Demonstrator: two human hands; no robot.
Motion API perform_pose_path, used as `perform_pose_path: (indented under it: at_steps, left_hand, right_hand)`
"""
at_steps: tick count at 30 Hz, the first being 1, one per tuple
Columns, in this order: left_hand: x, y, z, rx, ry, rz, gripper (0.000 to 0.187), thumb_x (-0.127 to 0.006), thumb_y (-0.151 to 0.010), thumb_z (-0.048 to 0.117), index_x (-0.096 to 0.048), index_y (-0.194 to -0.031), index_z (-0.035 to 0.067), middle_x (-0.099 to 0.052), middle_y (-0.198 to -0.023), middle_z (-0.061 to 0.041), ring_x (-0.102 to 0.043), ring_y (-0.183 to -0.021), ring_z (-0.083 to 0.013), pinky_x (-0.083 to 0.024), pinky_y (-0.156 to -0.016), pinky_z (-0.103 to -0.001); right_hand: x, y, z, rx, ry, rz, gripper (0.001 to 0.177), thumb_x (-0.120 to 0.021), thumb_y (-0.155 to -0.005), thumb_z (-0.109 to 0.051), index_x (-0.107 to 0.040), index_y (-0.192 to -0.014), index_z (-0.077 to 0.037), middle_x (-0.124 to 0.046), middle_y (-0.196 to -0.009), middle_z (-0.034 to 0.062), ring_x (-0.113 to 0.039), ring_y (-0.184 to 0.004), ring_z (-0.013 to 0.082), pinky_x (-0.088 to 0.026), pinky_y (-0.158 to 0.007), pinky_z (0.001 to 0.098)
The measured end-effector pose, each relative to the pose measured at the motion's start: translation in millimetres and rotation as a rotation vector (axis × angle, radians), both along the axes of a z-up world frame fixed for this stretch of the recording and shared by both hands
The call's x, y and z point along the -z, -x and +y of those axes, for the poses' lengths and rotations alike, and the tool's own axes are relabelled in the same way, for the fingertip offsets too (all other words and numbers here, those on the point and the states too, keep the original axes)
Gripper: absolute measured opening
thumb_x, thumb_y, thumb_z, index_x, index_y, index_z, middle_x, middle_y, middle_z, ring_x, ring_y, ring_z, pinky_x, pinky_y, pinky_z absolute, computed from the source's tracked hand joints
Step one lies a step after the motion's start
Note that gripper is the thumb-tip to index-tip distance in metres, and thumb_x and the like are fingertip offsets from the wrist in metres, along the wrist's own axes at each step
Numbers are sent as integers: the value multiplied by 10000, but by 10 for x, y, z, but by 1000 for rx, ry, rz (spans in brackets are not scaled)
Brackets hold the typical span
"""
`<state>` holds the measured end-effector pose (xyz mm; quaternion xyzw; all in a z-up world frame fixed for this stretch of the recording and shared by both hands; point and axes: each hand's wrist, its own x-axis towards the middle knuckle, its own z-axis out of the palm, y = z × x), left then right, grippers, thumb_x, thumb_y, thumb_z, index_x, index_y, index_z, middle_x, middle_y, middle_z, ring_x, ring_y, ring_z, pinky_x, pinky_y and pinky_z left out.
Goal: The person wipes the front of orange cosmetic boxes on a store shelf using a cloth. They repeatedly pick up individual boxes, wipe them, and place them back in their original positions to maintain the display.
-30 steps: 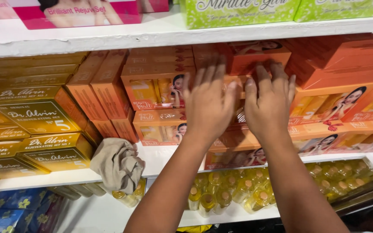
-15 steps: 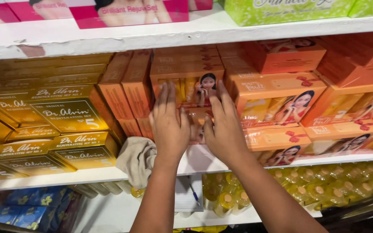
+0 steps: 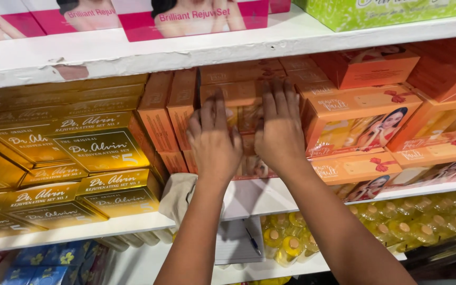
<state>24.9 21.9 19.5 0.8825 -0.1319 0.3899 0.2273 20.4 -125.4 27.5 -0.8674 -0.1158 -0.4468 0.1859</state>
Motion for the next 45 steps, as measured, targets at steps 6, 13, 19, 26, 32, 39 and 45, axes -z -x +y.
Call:
perform_pose_path:
  at_steps: [6,13,19,26,32,39,45]
  left_hand:
    - [204,220,58,41,101,-166,630,-744,-800,182,-593,-1407,103,-488,-1458,-175,-400,-1293,-395,-298,-1110,-560]
    - [471,195,20,127,322,-292,766,-690,-906,173,-353,-1577,23,-338,-1623,-195,-317,-1456,-397,-249,-1261,-543]
    - [491,274,-67,172,584,-244,878,-669,-983,237,-122,-1622,-18,-194,-1638,-283,-245,-1519,-438,-146,-1267,-556]
    - [605,370,-301,647,1178,61,628,-500,-1062,243,-201,-1553,-9,-409,-1520,-217,-469,-1376,-292,-367,-1174,-437]
    - [463,601,-385,717,1225,154,484,-605,-1021,212,-372,-1388,-1,-564,-1326,-189,-564,-1174,-223,-464,-1035,-354]
    - [-5,804,-478,776,1322,220,460,-592,-1014,211,-452,-1393,-9,-614,-1295,-137,-590,-1181,-208,-481,-1030,-346]
    - [-120,819,-700,899,1134,281,759,-716,-937,212,-378,-1572,-29,-469,-1447,-167,-551,-1320,-231,-466,-1124,-355]
  right_hand:
    - [-251,194,13,41,101,49,725,-637,-694,-44,-497,-1391,98,-440,-1470,323,-350,-1401,506,-190,-1190,623]
    - [-343,265,-62,-17,204,152,629,-743,-681,-53,-591,-1285,32,-600,-1312,217,-516,-1249,421,-372,-1152,534]
    - [-536,601,14,40,177,29,645,-855,-651,-174,-631,-1208,63,-631,-1154,259,-551,-1104,463,-434,-943,543]
    - [-678,849,-139,-20,-129,241,535,-871,-765,-317,-660,-1094,47,-658,-1051,239,-617,-1001,415,-494,-870,487]
    - [-677,998,-325,-77,-487,517,566,-767,-871,-354,-630,-1280,12,-740,-1017,193,-696,-887,231,-547,-776,349]
    - [-508,1064,-746,-608,-798,432,708,-749,-893,-163,-438,-1488,60,-656,-1344,118,-652,-1184,156,-535,-983,287]
    - [-484,1216,-1134,-811,-928,392,789,-768,-872,-88,-404,-1560,46,-625,-1394,115,-614,-1228,156,-503,-1042,299]
